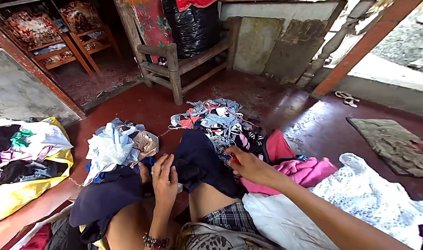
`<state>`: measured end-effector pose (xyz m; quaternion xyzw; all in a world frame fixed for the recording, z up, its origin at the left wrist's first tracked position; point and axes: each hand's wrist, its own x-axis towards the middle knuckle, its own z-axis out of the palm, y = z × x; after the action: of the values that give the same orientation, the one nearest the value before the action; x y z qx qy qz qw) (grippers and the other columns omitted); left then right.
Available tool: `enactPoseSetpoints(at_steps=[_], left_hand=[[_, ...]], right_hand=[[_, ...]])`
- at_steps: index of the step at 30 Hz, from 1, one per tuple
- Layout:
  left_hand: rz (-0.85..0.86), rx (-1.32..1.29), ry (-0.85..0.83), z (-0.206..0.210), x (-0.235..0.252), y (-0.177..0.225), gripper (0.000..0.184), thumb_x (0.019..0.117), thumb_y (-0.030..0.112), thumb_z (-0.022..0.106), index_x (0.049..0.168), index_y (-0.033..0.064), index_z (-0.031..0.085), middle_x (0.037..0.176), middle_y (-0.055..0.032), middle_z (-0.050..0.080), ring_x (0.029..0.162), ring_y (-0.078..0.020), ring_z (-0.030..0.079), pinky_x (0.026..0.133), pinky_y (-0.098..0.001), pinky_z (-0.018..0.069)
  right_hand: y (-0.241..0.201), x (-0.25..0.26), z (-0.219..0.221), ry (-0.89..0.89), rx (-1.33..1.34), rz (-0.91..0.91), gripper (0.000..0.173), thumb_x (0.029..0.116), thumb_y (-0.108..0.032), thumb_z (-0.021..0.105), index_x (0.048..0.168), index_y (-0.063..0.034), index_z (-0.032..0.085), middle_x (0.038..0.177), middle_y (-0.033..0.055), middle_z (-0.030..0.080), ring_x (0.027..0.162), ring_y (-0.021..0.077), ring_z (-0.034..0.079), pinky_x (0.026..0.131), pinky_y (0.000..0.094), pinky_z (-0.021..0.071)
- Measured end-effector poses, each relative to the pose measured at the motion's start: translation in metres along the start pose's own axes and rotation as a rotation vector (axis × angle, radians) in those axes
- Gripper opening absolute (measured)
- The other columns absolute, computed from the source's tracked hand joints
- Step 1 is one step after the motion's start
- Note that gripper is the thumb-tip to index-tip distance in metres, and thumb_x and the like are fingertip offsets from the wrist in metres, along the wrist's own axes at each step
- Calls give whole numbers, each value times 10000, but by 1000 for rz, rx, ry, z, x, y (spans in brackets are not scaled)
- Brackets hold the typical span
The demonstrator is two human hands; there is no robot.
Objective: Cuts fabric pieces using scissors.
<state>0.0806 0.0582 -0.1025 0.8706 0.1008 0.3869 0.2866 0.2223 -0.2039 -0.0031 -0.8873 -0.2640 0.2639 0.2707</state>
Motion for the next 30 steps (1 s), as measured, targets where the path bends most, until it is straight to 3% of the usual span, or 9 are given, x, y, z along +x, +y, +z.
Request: enactPoseSetpoints(at_steps=[5, 8, 11, 15, 18, 21, 25, 28, 30], left_hand=[[172, 81, -179, 12, -10, 50, 324, 923, 391, 713, 1118, 139, 769, 1079, -73, 705, 1013, -242, 675, 858, -460, 581], [21, 189, -314, 31, -22, 56, 498, 887, 545, 706, 1140, 118, 751, 1002, -83, 718, 890, -262, 706, 785, -511, 591], [-232, 198, -364, 35, -20, 56, 585, 868, 614, 688, 1137, 96, 722, 848, -71, 707, 731, -244, 687, 672, -497, 585], [-336, 99, -366, 41, -15, 59, 322, 922, 389, 665, 1091, 119, 719, 837, -28, 698, 707, -170, 662, 658, -418, 571], [-435, -209, -326, 42, -12, 55, 131, 921, 196, 696, 993, 91, 727, 826, -6, 701, 699, -96, 665, 653, -301, 582], [-683, -595, -288, 32, -13, 48, 104, 914, 55, 714, 987, -15, 692, 852, -112, 710, 721, -186, 697, 666, -331, 611], [-787, -782, -214, 22, -22, 44, 129, 897, -16, 703, 1005, -76, 667, 872, -167, 698, 745, -235, 702, 690, -358, 624], [-726, -780, -185, 20, -24, 44, 282, 892, -23, 688, 1169, -37, 643, 848, -163, 691, 716, -240, 699, 656, -359, 621], [-645, -733, -209, 21, -26, 43, 398, 913, 8, 655, 1309, 34, 623, 840, -133, 683, 705, -218, 689, 640, -344, 612]], right_hand=[[3, -13, -3, -129, 340, -151, 360, 1012, -319, 643, 1272, -88, 554, 1064, 62, 688, 895, 151, 684, 822, 368, 579], [6, -18, 5, -134, 501, -171, 530, 978, -242, 681, 1449, -109, 480, 1302, 82, 630, 1117, 162, 661, 966, 371, 560], [14, -17, 15, -106, 718, -120, 523, 976, -43, 570, 1482, -120, 462, 1316, 108, 642, 1117, 206, 684, 949, 398, 586], [26, -11, 29, 96, 466, -162, 465, 961, -20, 578, 1406, -151, 557, 1176, 54, 708, 941, 145, 724, 840, 370, 621], [33, -11, 39, 213, 216, -229, 414, 976, -20, 575, 1376, -123, 598, 1097, 88, 714, 860, 192, 710, 801, 432, 605], [37, -13, 50, 227, -46, -256, 484, 948, 49, 560, 1410, -93, 567, 1192, 157, 690, 991, 322, 711, 872, 527, 584], [31, -16, 57, 165, -388, -109, 418, 955, 20, 584, 1340, -136, 625, 1055, 182, 710, 876, 394, 717, 707, 567, 587], [27, -17, 58, 178, -497, -84, 397, 959, -34, 620, 1343, -131, 609, 888, 168, 702, 762, 385, 710, 606, 538, 568], [24, -18, 53, 141, -486, -57, 376, 977, -185, 656, 1341, -131, 580, 866, 152, 699, 772, 377, 707, 630, 535, 560]])
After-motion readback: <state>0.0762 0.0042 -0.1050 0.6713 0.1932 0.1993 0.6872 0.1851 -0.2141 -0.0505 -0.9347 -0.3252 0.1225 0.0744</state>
